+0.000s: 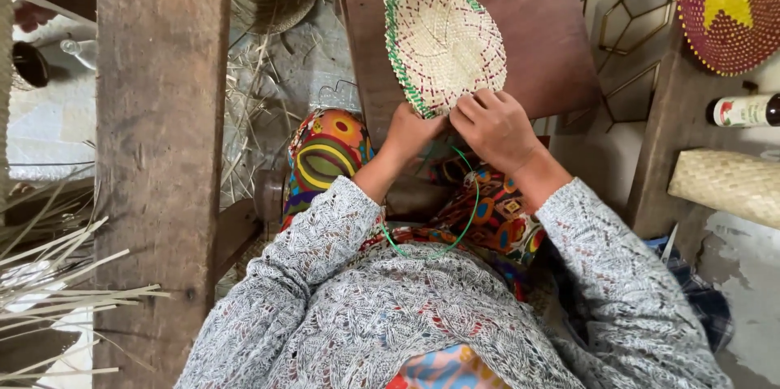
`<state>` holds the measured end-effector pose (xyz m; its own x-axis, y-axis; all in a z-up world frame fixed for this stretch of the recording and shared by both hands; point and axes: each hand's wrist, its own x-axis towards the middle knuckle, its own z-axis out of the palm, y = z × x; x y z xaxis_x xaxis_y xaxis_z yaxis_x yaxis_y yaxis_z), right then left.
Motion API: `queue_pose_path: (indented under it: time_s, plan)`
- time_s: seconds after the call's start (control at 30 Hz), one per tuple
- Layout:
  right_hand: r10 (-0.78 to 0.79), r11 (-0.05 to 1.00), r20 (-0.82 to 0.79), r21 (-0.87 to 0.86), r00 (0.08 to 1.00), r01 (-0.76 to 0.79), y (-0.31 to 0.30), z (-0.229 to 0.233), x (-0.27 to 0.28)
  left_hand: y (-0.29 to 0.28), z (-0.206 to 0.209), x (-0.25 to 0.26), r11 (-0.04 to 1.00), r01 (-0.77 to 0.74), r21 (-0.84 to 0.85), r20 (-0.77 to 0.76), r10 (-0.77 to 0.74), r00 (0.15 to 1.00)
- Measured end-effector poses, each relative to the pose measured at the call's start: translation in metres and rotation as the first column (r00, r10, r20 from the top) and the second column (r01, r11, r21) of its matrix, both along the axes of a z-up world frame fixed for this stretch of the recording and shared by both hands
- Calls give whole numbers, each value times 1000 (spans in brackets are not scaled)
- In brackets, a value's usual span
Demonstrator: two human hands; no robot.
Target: Weaving a green plastic string around the edge of a circular woven fan to secure and finish the border.
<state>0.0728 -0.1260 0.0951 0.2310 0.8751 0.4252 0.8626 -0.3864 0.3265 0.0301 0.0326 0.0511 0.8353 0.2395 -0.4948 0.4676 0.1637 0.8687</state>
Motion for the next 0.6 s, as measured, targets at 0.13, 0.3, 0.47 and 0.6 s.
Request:
queue_pose_path:
  time_s: [0.13,0.3,0.47,0.6]
  plan:
    - [41,997,34,69,999,-43,3,0,2,1,-10,-6,981,-143,-132,-38,139,990]
    - [-41,953,-50,298,998,54,13,-9,-6,-1,-42,-11,880,-242,-409,53,287,956]
    - [-91,894,-178,419,980,160,18,-12,-12,-12,-117,-11,910,-240,-339,208,321,924]
    - [22,825,-434,517,901,228,13,-6,-11,-9,-97,-14,919,-241,-311,204,312,928]
